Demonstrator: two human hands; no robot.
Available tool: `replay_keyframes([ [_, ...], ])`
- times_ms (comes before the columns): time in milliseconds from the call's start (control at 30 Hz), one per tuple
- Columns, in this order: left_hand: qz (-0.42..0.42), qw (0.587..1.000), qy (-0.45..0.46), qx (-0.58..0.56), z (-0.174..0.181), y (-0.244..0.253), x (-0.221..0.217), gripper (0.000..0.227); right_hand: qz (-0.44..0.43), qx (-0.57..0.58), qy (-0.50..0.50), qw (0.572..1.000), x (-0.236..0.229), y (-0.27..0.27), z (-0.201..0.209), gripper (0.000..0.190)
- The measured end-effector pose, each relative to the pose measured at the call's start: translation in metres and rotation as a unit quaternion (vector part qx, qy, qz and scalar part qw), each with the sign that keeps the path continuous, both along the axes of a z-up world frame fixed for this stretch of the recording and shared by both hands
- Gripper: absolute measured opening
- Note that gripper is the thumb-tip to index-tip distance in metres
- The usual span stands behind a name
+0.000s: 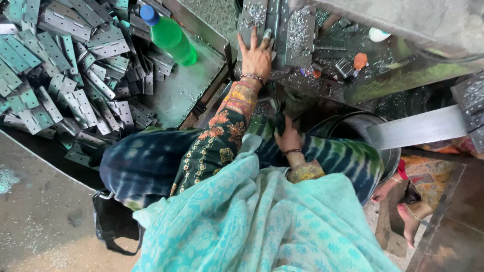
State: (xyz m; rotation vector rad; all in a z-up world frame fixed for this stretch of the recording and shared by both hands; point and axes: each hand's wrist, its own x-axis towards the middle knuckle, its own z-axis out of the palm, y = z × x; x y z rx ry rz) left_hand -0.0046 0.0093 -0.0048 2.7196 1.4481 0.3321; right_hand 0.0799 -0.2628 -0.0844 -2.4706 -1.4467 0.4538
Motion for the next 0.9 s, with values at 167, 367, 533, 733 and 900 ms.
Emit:
replay_keyframes([
  [167,0.001,1.000,0.026,-0.011,0.010,0.021,0.017,0.044,0.022,-0.051,0.002,0.998,0.030,0.011,0.048,0.080],
  [367,0.013,0.998,0.062,0.003,0.018,0.036,0.029,0.042,-0.001,-0.005,-0.023,1.000,0.009,0.003,0.024,0.077],
  [533,0.004,1.000,0.031,-0.007,0.004,0.031,0.019,0.041,-0.011,0.005,0.003,1.000,0.000,-0.008,-0.005,0.079],
  [733,0.015,1.000,0.006,0.017,0.002,0.059,0.042,0.042,0.020,-0.039,0.009,0.999,0.031,0.006,0.040,0.078],
  [900,0.015,1.000,0.009,-0.007,0.003,0.068,0.049,0.039,-0.001,-0.037,-0.032,0.999,0.012,0.004,0.016,0.080],
])
